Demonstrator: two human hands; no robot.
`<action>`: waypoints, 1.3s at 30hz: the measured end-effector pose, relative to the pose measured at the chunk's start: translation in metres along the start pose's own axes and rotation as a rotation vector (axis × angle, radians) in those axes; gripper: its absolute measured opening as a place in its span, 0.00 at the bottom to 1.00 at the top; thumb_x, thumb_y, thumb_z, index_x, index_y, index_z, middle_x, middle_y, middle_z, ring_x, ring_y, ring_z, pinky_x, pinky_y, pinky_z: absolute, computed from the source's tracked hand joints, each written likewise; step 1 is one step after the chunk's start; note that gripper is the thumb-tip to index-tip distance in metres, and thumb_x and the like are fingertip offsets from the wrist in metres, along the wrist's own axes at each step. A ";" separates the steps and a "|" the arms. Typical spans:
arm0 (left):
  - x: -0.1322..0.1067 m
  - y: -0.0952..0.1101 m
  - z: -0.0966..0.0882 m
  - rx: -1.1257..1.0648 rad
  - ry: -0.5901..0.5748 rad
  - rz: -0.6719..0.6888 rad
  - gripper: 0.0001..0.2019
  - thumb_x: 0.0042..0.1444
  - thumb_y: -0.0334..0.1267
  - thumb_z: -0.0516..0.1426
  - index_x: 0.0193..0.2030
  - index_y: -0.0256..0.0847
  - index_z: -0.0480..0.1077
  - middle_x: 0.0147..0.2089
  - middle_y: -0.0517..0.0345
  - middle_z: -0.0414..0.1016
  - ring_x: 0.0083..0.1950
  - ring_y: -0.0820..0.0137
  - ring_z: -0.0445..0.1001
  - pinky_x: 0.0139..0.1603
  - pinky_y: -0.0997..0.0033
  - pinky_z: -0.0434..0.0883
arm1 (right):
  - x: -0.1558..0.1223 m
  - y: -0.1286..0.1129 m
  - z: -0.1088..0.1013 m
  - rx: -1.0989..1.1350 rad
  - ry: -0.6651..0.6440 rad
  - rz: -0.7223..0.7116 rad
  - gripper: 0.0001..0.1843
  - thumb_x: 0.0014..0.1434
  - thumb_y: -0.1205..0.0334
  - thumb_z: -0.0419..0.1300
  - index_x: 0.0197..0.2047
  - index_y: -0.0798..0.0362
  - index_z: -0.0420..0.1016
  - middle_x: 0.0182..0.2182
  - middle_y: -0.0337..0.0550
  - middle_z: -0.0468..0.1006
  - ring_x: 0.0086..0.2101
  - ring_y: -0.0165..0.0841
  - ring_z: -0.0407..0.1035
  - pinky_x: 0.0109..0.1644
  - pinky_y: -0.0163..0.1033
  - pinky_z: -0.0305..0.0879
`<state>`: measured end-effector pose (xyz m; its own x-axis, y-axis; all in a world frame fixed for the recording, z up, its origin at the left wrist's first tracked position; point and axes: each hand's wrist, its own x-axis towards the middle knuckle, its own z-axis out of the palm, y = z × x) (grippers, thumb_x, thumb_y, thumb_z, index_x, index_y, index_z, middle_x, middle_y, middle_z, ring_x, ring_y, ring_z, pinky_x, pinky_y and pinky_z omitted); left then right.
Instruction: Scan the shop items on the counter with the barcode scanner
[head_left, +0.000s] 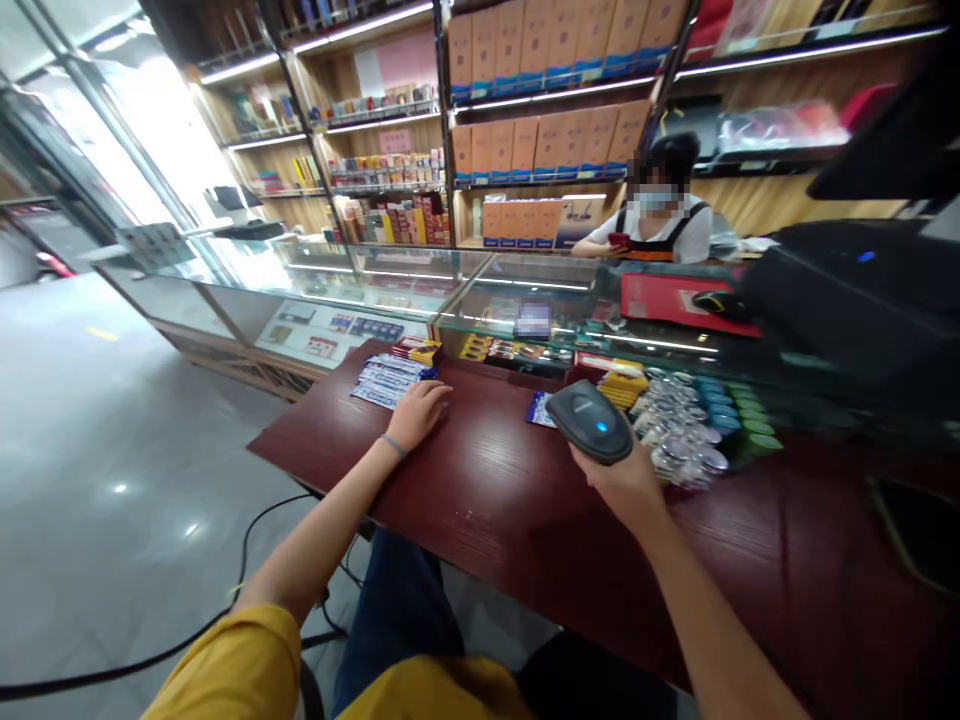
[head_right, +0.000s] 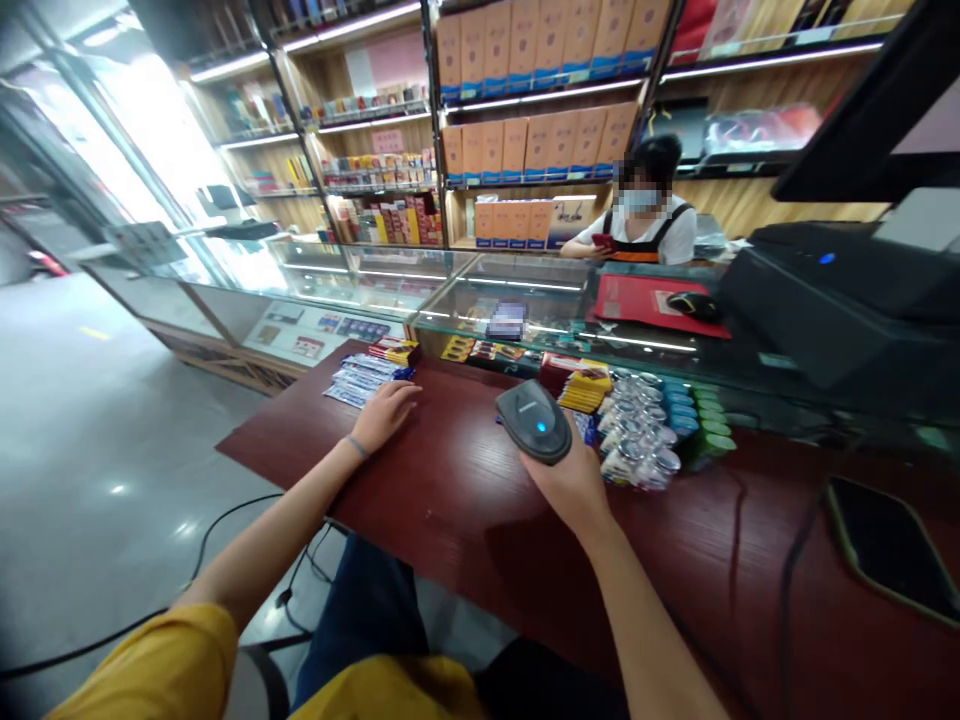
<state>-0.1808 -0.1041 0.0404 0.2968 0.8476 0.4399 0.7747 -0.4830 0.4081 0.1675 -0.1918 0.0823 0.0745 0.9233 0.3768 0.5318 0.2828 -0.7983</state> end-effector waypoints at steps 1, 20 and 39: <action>-0.008 -0.013 -0.009 0.047 0.007 -0.014 0.16 0.65 0.36 0.53 0.58 0.45 0.73 0.58 0.47 0.73 0.61 0.56 0.69 0.66 0.52 0.65 | -0.002 -0.002 0.005 -0.015 -0.019 0.004 0.24 0.55 0.52 0.64 0.54 0.48 0.70 0.34 0.42 0.83 0.36 0.42 0.79 0.36 0.40 0.73; -0.060 -0.091 -0.051 0.195 0.030 -0.200 0.13 0.64 0.43 0.56 0.50 0.44 0.78 0.50 0.47 0.78 0.54 0.56 0.73 0.64 0.52 0.66 | -0.026 -0.004 0.050 -0.417 -0.225 -0.281 0.25 0.54 0.56 0.64 0.55 0.45 0.68 0.30 0.39 0.82 0.29 0.45 0.80 0.29 0.39 0.66; 0.016 0.014 -0.012 -0.818 0.153 -0.499 0.18 0.64 0.56 0.56 0.43 0.41 0.70 0.30 0.60 0.77 0.25 0.72 0.74 0.29 0.74 0.70 | -0.022 -0.012 0.032 -0.218 -0.177 -0.210 0.23 0.58 0.55 0.60 0.57 0.49 0.66 0.36 0.43 0.84 0.36 0.45 0.81 0.36 0.40 0.71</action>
<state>-0.1719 -0.1000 0.0623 -0.0816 0.9866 0.1410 0.1469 -0.1280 0.9808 0.1325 -0.2069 0.0686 -0.1930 0.8871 0.4193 0.6892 0.4267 -0.5856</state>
